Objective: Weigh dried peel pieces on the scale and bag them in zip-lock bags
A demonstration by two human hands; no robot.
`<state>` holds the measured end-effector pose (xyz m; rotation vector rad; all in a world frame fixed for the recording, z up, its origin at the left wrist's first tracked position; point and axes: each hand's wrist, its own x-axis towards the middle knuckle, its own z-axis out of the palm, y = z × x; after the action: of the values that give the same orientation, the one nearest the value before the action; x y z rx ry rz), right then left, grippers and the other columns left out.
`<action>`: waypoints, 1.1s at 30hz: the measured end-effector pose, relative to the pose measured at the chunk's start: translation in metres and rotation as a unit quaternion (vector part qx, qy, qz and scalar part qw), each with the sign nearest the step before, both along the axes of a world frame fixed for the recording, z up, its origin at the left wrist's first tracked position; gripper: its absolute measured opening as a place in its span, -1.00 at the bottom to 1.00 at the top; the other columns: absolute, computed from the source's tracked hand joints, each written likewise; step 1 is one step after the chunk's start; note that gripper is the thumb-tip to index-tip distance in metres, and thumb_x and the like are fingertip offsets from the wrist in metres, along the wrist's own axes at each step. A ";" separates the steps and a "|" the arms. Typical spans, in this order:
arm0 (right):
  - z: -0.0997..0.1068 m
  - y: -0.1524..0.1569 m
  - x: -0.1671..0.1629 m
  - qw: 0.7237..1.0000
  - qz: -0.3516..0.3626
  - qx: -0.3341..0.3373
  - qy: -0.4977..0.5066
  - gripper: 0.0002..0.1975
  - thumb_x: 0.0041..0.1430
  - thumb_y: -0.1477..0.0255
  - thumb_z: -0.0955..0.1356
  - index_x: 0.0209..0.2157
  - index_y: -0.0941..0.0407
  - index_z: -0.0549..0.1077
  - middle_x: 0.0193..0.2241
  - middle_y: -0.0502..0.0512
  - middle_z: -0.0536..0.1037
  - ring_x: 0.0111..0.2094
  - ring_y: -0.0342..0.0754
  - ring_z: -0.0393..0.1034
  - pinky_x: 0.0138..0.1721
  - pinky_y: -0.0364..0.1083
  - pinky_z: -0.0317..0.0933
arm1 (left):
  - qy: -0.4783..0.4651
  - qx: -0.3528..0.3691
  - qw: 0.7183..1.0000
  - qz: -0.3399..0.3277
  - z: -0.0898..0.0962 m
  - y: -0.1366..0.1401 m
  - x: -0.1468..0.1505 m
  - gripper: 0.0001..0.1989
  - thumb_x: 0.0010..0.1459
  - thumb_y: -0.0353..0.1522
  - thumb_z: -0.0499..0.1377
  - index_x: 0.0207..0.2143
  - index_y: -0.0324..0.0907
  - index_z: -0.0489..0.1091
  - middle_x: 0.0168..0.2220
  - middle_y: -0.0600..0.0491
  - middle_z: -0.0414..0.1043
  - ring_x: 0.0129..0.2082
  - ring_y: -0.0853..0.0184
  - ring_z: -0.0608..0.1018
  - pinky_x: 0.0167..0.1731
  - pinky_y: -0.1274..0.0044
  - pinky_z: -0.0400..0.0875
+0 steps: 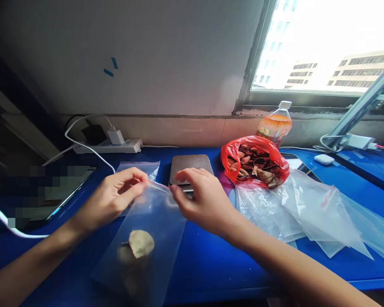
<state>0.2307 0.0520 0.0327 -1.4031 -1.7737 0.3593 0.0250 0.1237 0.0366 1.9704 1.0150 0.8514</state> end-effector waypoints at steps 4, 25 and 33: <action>-0.004 -0.005 -0.012 0.996 0.018 0.006 -0.088 -0.91 0.18 0.46 0.33 -0.40 0.11 0.47 -0.43 0.06 0.57 -0.35 -0.04 0.39 -0.30 -0.04 0.19 | 0.090 0.146 0.983 -0.059 -0.005 -0.020 0.008 -0.82 0.26 -0.30 0.10 -0.37 -0.14 0.43 -0.41 0.12 0.48 -0.44 0.40 0.50 -0.42 0.58 0.34; -0.025 -0.008 -0.033 0.995 0.035 0.092 0.015 -0.82 0.09 0.63 0.23 -0.35 0.05 0.18 -0.46 0.01 0.44 -0.47 -0.14 0.33 -0.45 -0.16 0.18 | 0.090 0.230 0.961 -0.123 -0.011 -0.022 0.006 -0.86 0.29 -0.41 0.10 -0.26 -0.09 0.47 -0.34 0.14 0.55 -0.36 0.39 0.55 -0.32 0.57 0.37; -0.008 -0.005 -0.022 0.995 0.038 0.085 0.042 -0.88 0.15 0.58 0.24 -0.33 0.06 0.23 -0.47 -0.02 0.42 -0.47 -0.16 0.29 -0.44 -0.16 0.17 | 0.061 0.233 0.971 -0.001 0.016 -0.015 -0.006 -0.85 0.23 -0.30 0.17 -0.41 -0.08 0.46 -0.44 0.16 0.52 -0.45 0.37 0.50 -0.40 0.55 0.37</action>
<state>0.2092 0.0473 0.0249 -1.1870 -1.7490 0.2949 0.0189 0.1090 0.0527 2.4407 0.9405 1.0508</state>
